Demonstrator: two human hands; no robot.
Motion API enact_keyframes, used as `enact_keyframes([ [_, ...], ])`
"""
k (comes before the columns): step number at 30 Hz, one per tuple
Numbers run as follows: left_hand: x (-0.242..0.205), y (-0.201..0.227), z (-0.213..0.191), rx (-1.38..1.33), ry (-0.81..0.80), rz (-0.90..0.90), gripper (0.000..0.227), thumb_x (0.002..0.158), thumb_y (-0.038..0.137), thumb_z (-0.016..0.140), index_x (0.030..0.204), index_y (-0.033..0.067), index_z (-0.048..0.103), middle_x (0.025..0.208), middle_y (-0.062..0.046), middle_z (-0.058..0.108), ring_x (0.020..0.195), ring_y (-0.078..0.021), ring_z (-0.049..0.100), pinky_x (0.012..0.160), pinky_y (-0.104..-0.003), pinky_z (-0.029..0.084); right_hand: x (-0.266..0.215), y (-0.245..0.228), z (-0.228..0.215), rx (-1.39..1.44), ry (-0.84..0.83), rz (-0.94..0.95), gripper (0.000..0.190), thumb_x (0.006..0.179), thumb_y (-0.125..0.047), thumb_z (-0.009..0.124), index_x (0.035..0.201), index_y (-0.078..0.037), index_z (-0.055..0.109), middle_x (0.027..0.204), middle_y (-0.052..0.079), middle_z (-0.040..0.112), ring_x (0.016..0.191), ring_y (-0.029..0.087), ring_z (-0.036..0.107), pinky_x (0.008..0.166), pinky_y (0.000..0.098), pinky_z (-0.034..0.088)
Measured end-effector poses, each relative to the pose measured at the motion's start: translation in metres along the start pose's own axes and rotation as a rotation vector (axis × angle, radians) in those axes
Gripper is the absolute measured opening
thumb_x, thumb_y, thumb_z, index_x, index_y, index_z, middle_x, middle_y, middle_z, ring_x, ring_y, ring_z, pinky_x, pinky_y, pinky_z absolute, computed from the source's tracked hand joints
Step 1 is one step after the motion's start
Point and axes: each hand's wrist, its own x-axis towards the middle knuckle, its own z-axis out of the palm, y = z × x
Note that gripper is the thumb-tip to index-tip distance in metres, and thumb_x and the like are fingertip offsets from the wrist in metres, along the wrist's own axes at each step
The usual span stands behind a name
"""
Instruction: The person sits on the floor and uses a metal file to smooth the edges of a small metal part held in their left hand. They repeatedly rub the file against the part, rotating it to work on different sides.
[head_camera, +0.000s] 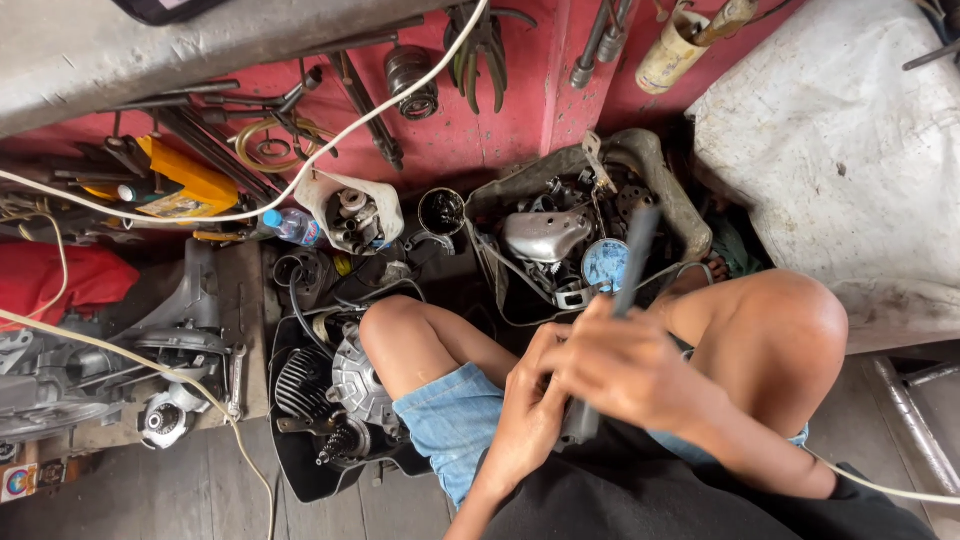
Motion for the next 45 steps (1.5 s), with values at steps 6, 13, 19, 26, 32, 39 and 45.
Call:
enact_keyframes([
  [6, 0.000, 0.003, 0.004, 0.024, -0.013, 0.010, 0.020, 0.088, 0.007, 0.056, 0.107, 0.0116, 0.057, 0.081, 0.001, 0.057, 0.075, -0.0104, 0.053, 0.069, -0.029, 0.049, -0.003, -0.020, 0.007, 0.134, -0.119, -0.070, 0.020, 0.082, -0.010, 0.074, 0.101, -0.014, 0.071, 0.080, -0.004, 0.063, 0.086, 0.012, 0.063, 0.071, 0.0310, 0.042],
  [13, -0.007, -0.007, -0.010, -0.158, 0.019, 0.014, 0.035, 0.099, 0.007, 0.043, 0.131, 0.0025, 0.056, 0.120, -0.010, 0.066, 0.105, -0.0176, 0.060, 0.095, -0.032, 0.050, 0.027, -0.010, 0.003, 0.322, 0.106, 0.214, 0.025, 0.076, 0.006, 0.072, 0.098, -0.005, 0.073, 0.058, -0.005, 0.048, 0.055, 0.009, 0.043, 0.051, 0.0225, 0.037],
  [19, -0.019, 0.015, -0.022, -0.302, 0.107, -0.034, 0.029, 0.100, 0.013, 0.040, 0.123, 0.0038, 0.055, 0.117, -0.011, 0.067, 0.098, -0.0166, 0.058, 0.090, -0.029, 0.046, 0.086, -0.019, 0.003, 0.199, 0.297, 0.412, 0.039, 0.095, 0.007, 0.069, 0.129, 0.002, 0.052, 0.066, -0.002, 0.048, 0.057, 0.009, 0.042, 0.057, 0.0221, 0.037],
  [26, -0.031, 0.024, -0.026, -0.384, 0.124, 0.100, 0.037, 0.094, 0.021, 0.039, 0.115, -0.0009, 0.059, 0.127, -0.019, 0.062, 0.119, -0.0300, 0.057, 0.104, -0.040, 0.041, 0.178, -0.014, 0.045, -0.252, 0.248, 0.198, 0.052, 0.105, -0.020, 0.081, 0.143, -0.017, 0.044, 0.113, 0.003, 0.077, 0.074, 0.022, 0.068, 0.063, 0.0386, 0.049],
  [32, -0.046, 0.031, -0.029, -0.339, 0.122, 0.086, 0.042, 0.093, 0.034, 0.042, 0.112, 0.0007, 0.060, 0.122, -0.019, 0.061, 0.112, -0.0288, 0.058, 0.097, -0.042, 0.041, 0.229, 0.005, 0.087, -0.500, 0.310, 0.090, 0.040, 0.096, -0.033, 0.077, 0.125, -0.017, 0.053, 0.082, 0.008, 0.078, 0.061, 0.032, 0.069, 0.044, 0.0478, 0.045],
  [39, -0.049, 0.035, -0.036, -0.411, 0.071, 0.192, 0.041, 0.092, 0.031, 0.043, 0.115, 0.0002, 0.058, 0.123, -0.019, 0.059, 0.110, -0.0293, 0.057, 0.097, -0.041, 0.041, 0.261, 0.013, 0.083, -0.492, 0.282, 0.115, 0.038, 0.089, -0.035, 0.073, 0.116, -0.015, 0.058, 0.076, 0.005, 0.076, 0.052, 0.039, 0.065, 0.044, 0.0551, 0.045],
  [45, -0.045, 0.038, -0.039, -0.396, 0.084, 0.189, 0.037, 0.095, 0.029, 0.041, 0.115, 0.0017, 0.057, 0.122, -0.017, 0.060, 0.112, -0.0265, 0.054, 0.101, -0.038, 0.038, 0.262, 0.025, 0.089, -0.576, 0.289, 0.132, 0.063, 0.100, -0.034, 0.078, 0.151, -0.019, 0.045, 0.065, 0.002, 0.070, 0.044, 0.029, 0.059, 0.045, 0.0428, 0.043],
])
